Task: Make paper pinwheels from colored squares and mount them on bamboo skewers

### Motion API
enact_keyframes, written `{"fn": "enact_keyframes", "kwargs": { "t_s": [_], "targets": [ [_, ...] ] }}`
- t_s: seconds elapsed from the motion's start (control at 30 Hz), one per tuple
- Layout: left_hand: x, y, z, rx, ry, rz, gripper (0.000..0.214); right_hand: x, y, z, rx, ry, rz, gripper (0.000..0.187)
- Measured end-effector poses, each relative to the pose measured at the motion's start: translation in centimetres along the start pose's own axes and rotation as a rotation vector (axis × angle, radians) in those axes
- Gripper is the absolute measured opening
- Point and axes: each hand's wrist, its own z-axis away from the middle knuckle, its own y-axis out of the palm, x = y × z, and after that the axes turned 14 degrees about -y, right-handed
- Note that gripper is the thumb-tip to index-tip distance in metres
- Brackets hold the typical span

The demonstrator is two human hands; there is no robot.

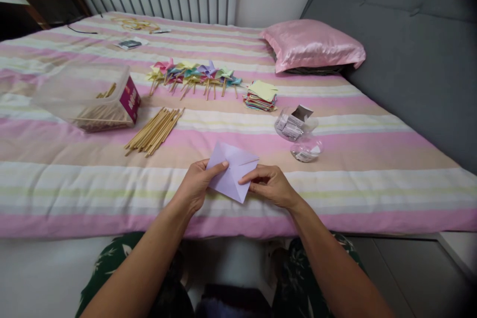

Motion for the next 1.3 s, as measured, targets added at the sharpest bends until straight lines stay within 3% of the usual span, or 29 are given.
{"fn": "enact_keyframes", "kwargs": {
  "t_s": [0.47, 0.77, 1.3],
  "targets": [
    [0.09, 0.21, -0.1, 0.041, 0.013, -0.097, 0.026, 0.58, -0.04, -0.47, -0.011, 0.024, -0.02, 0.018],
    [0.27, 0.3, -0.01, 0.056, 0.016, -0.095, 0.026, 0.19, 0.2, -0.42, -0.084, 0.001, 0.044, 0.025],
    [0.37, 0.58, 0.18, 0.104, 0.005, -0.094, 0.023, 0.16, 0.72, -0.36, -0.187, 0.085, -0.013, 0.025]
  ]
}}
